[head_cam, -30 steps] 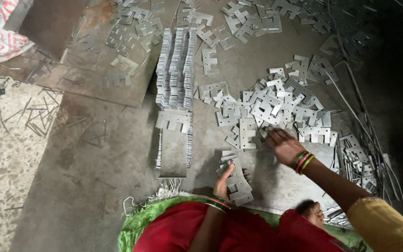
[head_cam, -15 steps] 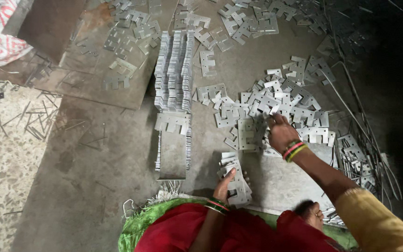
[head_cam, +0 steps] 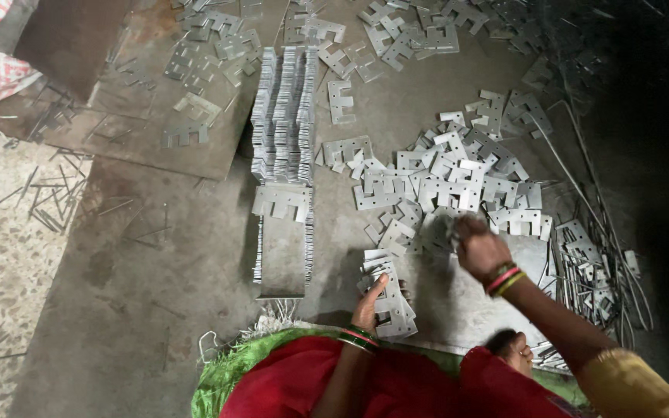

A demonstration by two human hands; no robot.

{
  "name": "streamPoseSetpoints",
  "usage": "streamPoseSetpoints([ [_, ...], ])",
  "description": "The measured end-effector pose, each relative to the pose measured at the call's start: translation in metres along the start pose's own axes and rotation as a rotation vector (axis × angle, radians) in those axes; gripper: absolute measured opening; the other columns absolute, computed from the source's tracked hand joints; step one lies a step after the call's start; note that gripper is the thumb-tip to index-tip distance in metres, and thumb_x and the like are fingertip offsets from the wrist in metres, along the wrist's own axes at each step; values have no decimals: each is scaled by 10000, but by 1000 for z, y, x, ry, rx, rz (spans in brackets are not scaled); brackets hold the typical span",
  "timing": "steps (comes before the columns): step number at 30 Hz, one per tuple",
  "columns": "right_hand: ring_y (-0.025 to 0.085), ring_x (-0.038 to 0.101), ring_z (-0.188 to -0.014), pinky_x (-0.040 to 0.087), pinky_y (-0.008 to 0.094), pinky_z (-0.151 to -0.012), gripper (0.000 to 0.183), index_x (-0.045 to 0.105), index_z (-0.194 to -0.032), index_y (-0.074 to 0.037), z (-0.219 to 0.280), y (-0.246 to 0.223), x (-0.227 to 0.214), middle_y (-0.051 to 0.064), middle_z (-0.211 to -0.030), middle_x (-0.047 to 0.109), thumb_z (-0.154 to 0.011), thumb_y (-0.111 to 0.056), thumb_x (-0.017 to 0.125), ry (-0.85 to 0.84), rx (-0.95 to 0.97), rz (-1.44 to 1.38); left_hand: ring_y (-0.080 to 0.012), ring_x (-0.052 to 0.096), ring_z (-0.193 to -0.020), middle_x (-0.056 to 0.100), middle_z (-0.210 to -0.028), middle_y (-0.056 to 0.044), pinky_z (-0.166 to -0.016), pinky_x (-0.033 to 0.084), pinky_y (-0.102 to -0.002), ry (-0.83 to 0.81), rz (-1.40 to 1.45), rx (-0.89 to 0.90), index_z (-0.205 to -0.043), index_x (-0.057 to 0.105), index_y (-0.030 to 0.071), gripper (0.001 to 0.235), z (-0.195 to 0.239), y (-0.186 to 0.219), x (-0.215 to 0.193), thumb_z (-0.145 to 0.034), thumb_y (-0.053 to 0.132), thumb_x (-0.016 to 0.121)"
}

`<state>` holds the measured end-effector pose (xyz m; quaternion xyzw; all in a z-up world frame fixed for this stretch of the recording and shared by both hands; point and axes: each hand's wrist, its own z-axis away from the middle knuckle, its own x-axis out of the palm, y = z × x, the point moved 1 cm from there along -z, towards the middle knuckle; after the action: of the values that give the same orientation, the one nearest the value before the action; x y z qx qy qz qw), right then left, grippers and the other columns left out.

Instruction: The person sorts metal E-shaped transformer laminations by hand, picking them up from a pile on the floor and stacking them into a neat row.

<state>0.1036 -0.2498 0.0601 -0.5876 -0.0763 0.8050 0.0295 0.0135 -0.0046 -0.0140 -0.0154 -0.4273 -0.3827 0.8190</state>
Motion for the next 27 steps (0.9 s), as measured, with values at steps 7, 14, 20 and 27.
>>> streamPoseSetpoints([
  [7, 311, 582, -1273, 507, 475, -1045, 466, 640, -1315, -82, -101, 11, -14, 160, -1358, 648, -855, -21, 599, 234, -154, 322, -179, 697, -690, 717, -871, -55, -608, 596, -338, -31, -3, 38, -1125, 682, 84, 409, 5, -3, -17, -936, 446, 717],
  [14, 317, 708, -1000, 590, 439, -865, 449, 644, -1302, -201, -75, -6, -56, 131, -1187, 677, -866, -96, 648, -110, 41, 66, -151, 688, -780, 705, -922, -10, -689, 584, -333, -2, -55, -47, -1164, 690, 128, 407, -7, -6, -24, -927, 459, 715],
  [20, 335, 662, -1042, 587, 458, -888, 436, 596, -1211, -59, 7, -8, -11, 165, -1239, 636, -802, -166, 707, 257, -638, 62, -202, 688, -685, 707, -846, -57, -609, 598, -367, -36, 138, -95, -1090, 686, 99, 627, -14, -8, -20, -882, 687, 618],
  [27, 427, 616, -1173, 549, 502, -964, 633, 512, -1289, 53, -3, 8, 24, 271, -1321, 540, -686, -129, 574, 204, -526, 256, -185, 720, -855, 743, -1008, -31, -760, 601, -376, -24, 134, -116, -1201, 684, 134, 447, -11, -3, -19, -898, 461, 722],
])
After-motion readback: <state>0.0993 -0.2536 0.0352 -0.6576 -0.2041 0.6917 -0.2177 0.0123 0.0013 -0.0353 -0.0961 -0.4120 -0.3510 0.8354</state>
